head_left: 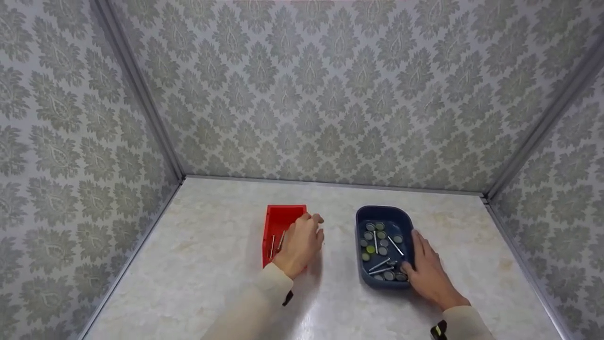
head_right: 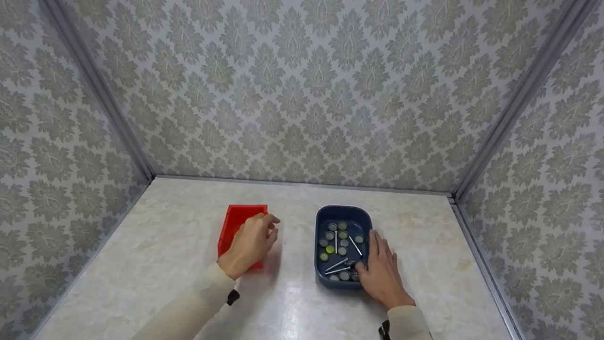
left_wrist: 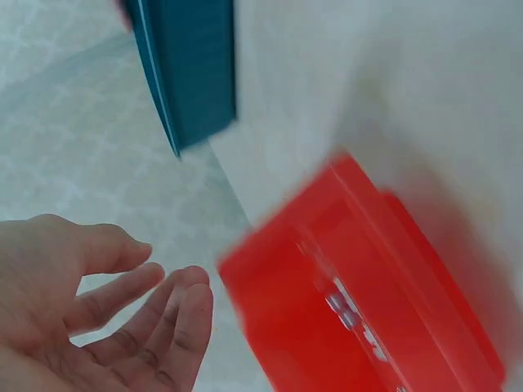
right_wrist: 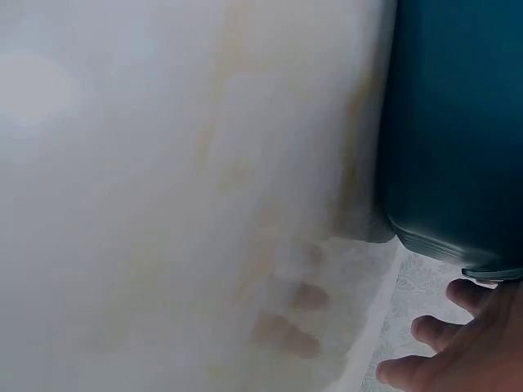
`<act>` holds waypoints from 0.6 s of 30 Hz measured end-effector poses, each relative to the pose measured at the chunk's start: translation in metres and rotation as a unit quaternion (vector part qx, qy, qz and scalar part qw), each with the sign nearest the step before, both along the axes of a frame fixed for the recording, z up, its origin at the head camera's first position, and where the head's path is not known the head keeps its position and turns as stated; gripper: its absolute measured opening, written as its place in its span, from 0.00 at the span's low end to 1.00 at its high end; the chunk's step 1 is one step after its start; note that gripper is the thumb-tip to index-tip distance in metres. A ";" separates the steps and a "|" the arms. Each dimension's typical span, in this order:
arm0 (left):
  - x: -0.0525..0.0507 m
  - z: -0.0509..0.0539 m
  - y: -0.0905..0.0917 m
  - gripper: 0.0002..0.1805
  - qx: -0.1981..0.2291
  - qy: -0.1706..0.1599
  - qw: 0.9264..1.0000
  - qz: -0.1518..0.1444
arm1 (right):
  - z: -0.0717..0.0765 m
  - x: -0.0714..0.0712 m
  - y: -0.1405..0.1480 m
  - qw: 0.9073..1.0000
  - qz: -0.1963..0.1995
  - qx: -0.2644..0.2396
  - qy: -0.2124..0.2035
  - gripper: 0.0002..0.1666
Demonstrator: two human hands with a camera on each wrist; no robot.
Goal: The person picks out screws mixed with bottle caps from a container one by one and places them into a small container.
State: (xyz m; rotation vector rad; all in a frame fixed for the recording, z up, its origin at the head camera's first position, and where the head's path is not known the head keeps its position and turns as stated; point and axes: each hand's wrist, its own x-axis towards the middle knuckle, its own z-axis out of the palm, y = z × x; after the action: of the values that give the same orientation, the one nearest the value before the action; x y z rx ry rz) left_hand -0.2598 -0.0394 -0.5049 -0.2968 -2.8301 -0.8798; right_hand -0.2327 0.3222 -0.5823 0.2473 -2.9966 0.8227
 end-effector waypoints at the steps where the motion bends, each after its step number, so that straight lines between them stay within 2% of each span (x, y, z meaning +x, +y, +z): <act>1: 0.001 0.000 0.007 0.16 0.000 0.012 1.000 -0.019 | 0.000 0.000 0.000 1.000 0.000 0.001 0.005 0.57; 5: 0.006 -0.003 0.037 0.11 -0.011 0.049 0.994 -0.093 | 0.000 0.003 0.001 1.000 -0.001 0.010 0.016 0.56; 9: 0.008 -0.007 0.068 0.10 -0.023 0.039 0.987 -0.155 | 0.001 0.004 -0.001 1.000 -0.003 0.019 0.015 0.56; 11: 0.007 -0.009 0.083 0.10 -0.043 0.032 0.982 -0.180 | 0.002 0.005 -0.003 1.000 -0.005 0.020 0.012 0.56; 14: 0.005 -0.013 0.103 0.10 -0.091 0.037 0.975 -0.198 | 0.003 0.005 -0.006 1.000 -0.005 0.021 0.011 0.57; 18: 0.001 -0.017 0.124 0.05 -0.152 0.039 0.968 -0.197 | 0.004 0.005 -0.007 1.000 -0.004 0.017 0.018 0.57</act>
State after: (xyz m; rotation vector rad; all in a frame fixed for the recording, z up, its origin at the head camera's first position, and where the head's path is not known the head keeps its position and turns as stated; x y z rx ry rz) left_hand -0.2585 0.0851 -0.5216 -0.9370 -2.8699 -0.4688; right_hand -0.2281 0.3148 -0.5785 0.2470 -2.9776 0.7571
